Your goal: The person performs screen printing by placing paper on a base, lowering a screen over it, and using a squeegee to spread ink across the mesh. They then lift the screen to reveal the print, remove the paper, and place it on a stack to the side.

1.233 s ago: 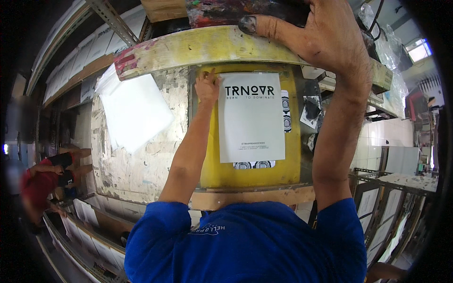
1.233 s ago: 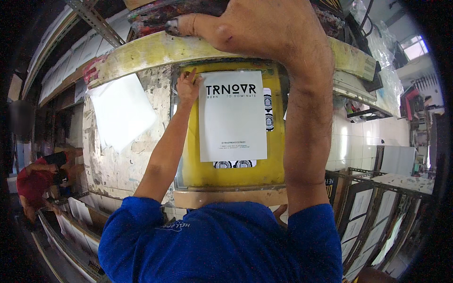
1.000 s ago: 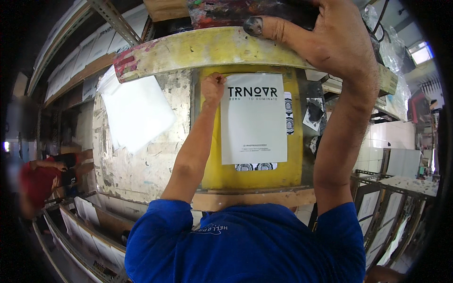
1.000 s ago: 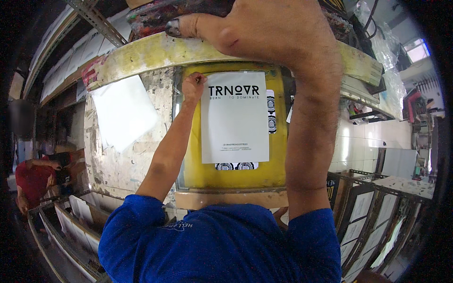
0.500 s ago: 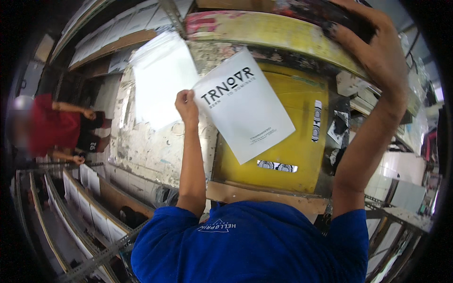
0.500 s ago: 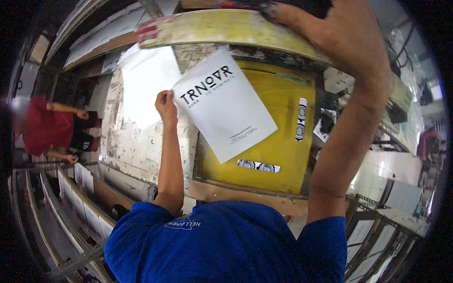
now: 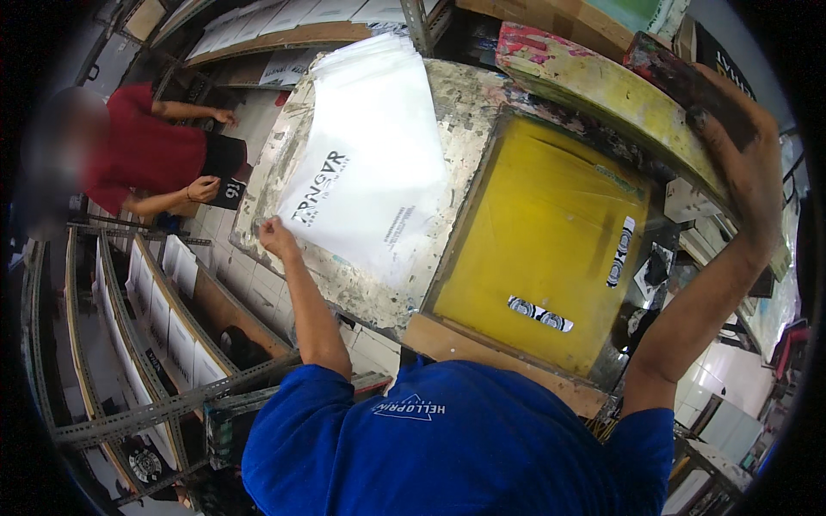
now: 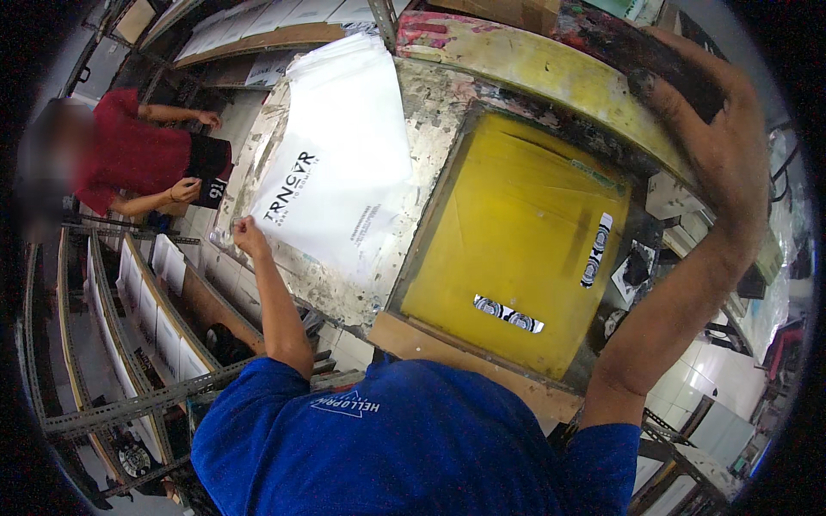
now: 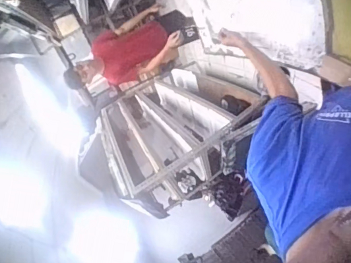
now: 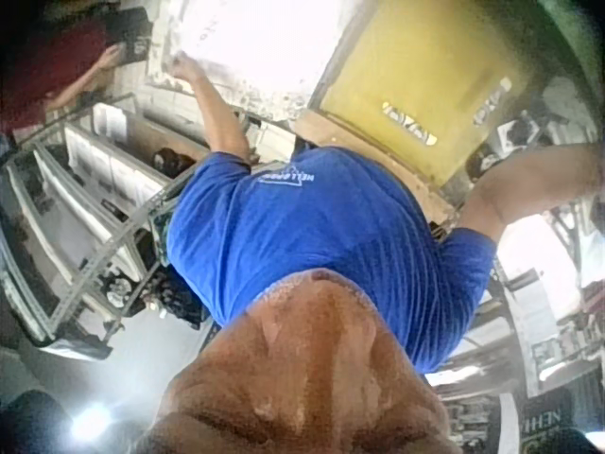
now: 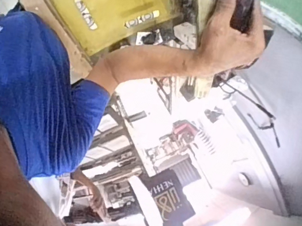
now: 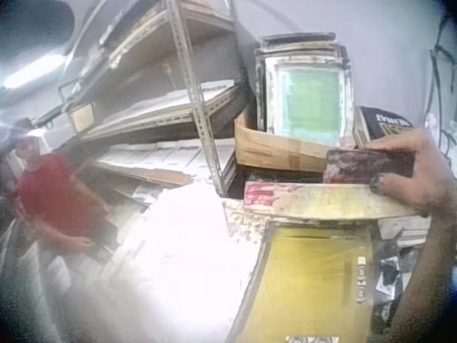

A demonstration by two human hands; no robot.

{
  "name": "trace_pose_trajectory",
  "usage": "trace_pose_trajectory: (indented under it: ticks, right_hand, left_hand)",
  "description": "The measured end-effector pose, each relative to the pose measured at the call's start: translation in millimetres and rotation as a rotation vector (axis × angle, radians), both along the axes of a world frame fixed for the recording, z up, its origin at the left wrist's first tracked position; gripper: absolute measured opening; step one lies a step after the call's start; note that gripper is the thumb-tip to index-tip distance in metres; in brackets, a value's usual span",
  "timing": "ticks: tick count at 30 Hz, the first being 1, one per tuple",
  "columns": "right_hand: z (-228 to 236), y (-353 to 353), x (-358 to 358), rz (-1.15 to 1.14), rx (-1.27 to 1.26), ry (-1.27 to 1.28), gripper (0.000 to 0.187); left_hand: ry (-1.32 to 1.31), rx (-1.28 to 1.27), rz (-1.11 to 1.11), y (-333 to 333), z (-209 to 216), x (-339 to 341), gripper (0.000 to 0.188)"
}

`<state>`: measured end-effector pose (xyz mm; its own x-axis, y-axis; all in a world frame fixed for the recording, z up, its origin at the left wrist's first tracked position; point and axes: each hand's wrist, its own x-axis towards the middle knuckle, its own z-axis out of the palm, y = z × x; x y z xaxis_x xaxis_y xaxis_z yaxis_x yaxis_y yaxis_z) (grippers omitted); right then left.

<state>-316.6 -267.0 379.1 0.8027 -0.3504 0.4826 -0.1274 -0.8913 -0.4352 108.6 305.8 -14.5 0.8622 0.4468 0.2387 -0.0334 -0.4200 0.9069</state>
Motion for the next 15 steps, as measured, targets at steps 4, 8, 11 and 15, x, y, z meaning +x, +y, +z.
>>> trace_pose_trajectory:
  ticks: [4,8,11,15]
  right_hand:
    - [0.8,6.3,1.4,0.0,0.056,0.009,0.041]
    - [0.1,4.8,1.6,0.01,0.017,-0.018,0.039]
    - [4.3,5.9,3.8,0.03,0.013,-0.022,0.038]
    - [4.7,8.8,2.4,-0.022,0.017,-0.038,0.039]
  left_hand:
    - [-0.193,0.508,0.197,-45.2,28.6,-1.1,0.034]
    - [-0.466,0.367,-0.421,-171.0,46.1,-33.5,0.039]
    - [-0.418,0.491,-0.724,-256.8,21.1,-75.3,0.04]
    - [-0.208,0.827,-0.857,-307.4,3.5,-118.4,0.024]
